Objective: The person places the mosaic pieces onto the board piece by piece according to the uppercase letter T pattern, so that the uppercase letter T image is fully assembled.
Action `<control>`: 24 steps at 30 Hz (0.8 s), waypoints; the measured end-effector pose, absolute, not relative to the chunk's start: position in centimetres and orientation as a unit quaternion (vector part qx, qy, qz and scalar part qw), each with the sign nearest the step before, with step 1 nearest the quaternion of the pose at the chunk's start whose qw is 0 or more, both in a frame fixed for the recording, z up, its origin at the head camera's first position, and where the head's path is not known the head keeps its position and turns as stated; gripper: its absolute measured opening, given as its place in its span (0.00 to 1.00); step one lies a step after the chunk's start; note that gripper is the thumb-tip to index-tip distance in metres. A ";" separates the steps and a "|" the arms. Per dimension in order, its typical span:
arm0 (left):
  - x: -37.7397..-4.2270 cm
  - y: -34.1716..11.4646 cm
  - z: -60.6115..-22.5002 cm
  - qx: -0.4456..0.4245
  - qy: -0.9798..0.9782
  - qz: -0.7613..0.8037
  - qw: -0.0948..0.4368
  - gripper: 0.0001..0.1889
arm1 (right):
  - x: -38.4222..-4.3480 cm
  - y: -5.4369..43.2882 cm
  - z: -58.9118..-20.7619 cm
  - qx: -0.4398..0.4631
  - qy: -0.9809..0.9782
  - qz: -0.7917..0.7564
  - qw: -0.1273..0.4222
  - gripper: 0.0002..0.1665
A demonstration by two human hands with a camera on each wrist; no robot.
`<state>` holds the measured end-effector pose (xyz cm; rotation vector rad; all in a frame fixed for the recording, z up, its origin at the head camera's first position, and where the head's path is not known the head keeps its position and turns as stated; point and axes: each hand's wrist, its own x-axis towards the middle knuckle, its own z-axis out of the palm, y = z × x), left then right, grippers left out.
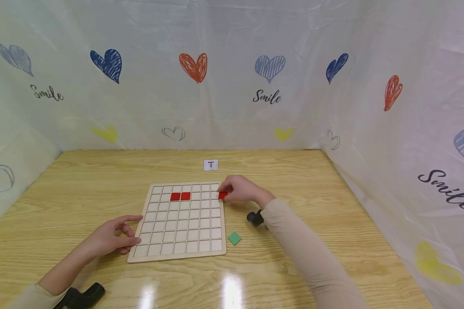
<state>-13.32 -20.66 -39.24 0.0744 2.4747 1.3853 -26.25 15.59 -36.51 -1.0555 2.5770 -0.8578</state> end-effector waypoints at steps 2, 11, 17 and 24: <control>-13.3 -20.7 -39.2 0.026 0.861 0.485 0.152 0.37 | -26.3 15.3 -36.5 -0.364 0.878 -0.291 0.110 0.17; -13.2 -20.7 -39.2 0.025 0.861 0.484 0.155 0.37 | -26.6 14.2 -36.5 -0.372 0.874 -0.291 0.115 0.17; -13.2 -20.7 -39.2 0.022 0.860 0.486 0.153 0.37 | -26.7 13.5 -36.4 -0.376 0.872 -0.290 0.115 0.16; -13.3 -20.6 -39.1 0.021 0.862 0.483 0.153 0.37 | -26.8 12.5 -36.4 -0.383 0.870 -0.288 0.113 0.16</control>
